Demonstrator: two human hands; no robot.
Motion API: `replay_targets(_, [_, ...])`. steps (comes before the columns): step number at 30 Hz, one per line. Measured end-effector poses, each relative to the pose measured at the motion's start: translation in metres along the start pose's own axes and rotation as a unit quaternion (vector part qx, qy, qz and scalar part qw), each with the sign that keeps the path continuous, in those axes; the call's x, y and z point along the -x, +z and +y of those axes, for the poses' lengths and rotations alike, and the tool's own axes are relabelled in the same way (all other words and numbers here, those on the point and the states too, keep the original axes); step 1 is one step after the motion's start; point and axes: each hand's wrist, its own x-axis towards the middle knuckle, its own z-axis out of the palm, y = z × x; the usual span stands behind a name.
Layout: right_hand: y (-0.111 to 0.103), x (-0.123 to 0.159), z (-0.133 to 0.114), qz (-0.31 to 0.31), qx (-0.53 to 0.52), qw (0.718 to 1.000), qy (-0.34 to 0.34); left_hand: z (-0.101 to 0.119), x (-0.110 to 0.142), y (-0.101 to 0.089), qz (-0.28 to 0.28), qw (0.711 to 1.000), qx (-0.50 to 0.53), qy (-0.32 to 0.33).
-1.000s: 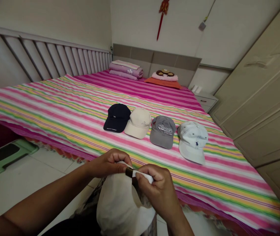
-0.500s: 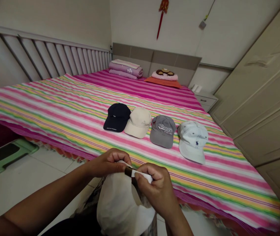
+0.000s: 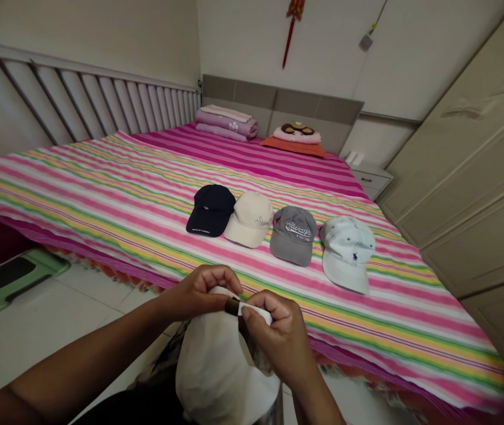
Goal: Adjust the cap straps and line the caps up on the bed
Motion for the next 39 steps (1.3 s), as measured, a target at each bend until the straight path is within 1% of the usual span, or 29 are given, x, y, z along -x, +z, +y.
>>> replay_targets(3, [0.003,0.0,0.001,0.016,-0.028,0.999,0.019,-0.003,0.0,0.003,0.035,0.998,0.005,0.047])
replay_targets(6, [0.005,0.0,0.003,0.024,-0.055,0.998,0.029,-0.006,0.0,0.003,0.051,0.995,-0.042,0.079])
replay_targets(9, [0.007,-0.001,0.006,0.036,-0.095,0.994,0.037,-0.007,0.002,0.0,0.049,0.99,-0.081,0.105])
replay_targets(13, [0.011,-0.001,0.01,0.05,-0.155,0.984,0.066,-0.009,0.003,-0.003,0.016,0.976,-0.122,0.178])
replay_targets(16, [0.015,-0.001,0.009,0.063,-0.19,0.977,0.077,-0.008,0.003,-0.002,0.032,0.964,-0.151,0.215])
replay_targets(18, [0.018,-0.001,0.007,0.066,-0.226,0.968,0.092,-0.007,0.002,0.0,0.05,0.952,-0.18,0.242])
replay_targets(21, [0.019,0.0,0.003,0.059,-0.27,0.955,0.105,-0.003,0.002,0.001,0.058,0.922,-0.245,0.294])
replay_targets(25, [0.018,0.0,-0.001,0.043,-0.282,0.954,0.097,0.004,0.003,0.001,0.063,0.877,-0.329,0.344])
replay_targets(28, [0.017,0.001,-0.001,0.027,-0.284,0.954,0.092,0.008,0.005,0.003,0.061,0.859,-0.361,0.357])
replay_targets(31, [0.018,0.002,0.001,0.008,-0.292,0.951,0.097,0.009,0.007,0.005,0.049,0.864,-0.359,0.348])
replay_targets(35, [0.016,0.003,0.009,-0.014,-0.313,0.945,0.092,0.009,0.009,0.005,0.044,0.884,-0.333,0.327])
replay_targets(39, [0.011,0.004,0.011,-0.024,-0.272,0.959,0.072,0.008,0.009,0.004,0.053,0.901,-0.301,0.308])
